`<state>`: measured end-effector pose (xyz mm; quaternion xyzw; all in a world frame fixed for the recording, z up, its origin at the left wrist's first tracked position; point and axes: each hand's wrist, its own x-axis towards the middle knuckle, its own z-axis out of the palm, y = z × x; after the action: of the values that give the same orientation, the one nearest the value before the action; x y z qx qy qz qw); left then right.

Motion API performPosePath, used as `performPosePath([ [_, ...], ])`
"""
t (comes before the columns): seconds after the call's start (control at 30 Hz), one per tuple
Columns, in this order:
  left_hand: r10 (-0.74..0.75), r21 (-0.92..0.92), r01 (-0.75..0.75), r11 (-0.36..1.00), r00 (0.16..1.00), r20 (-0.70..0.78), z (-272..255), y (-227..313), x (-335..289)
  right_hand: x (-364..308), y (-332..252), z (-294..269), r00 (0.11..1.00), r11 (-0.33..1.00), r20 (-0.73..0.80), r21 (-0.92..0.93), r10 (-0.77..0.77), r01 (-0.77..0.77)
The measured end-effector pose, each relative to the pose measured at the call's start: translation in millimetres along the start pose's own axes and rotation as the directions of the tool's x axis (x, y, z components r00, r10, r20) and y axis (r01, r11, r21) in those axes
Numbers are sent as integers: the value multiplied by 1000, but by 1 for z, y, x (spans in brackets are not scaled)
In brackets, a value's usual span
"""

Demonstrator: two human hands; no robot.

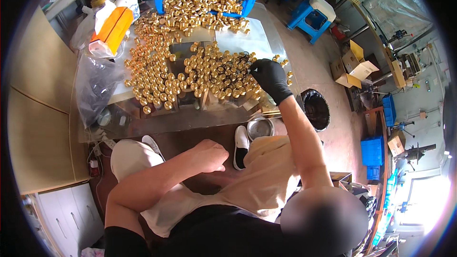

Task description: The person sorts and inspects small gold-colored metal components on a glass workspace by hand.

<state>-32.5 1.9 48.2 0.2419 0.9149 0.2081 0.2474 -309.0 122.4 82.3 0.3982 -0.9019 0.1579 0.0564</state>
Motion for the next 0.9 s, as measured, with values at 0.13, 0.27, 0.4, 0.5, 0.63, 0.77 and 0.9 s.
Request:
performPosePath([
  [0.13, 21, 9, -21, 1000, 999, -34, 6, -3, -2, -7, 4, -4, 1000, 999, 5, 35, -8, 8],
  [0.27, 16, 2, -16, 1000, 1000, -24, 6, -3, -4, -14, 3, -17, 999, 989, -46, 150, 7, 0],
  [0.4, 13, 22, -13, 1000, 1000, -4, 9, -2, 0, -19, -8, -16, 1000, 976, -30, 215, -3, 10],
  [0.5, 23, 15, -22, 1000, 1000, -19, 11, -4, 3, -18, -12, -13, 997, 971, -58, 229, -60, 72],
  [0.63, 15, 10, -14, 1000, 1000, -15, 7, -2, 4, -17, -4, -13, 998, 965, -61, 257, -35, 50],
  [0.77, 23, 12, -23, 1000, 999, -23, 11, -4, 2, -19, -2, -21, 998, 945, -55, 326, 20, -1],
  [0.9, 17, 14, -17, 1000, 1000, -20, 8, -3, 1, -28, 8, -29, 1000, 972, 19, 236, 1, -6],
])
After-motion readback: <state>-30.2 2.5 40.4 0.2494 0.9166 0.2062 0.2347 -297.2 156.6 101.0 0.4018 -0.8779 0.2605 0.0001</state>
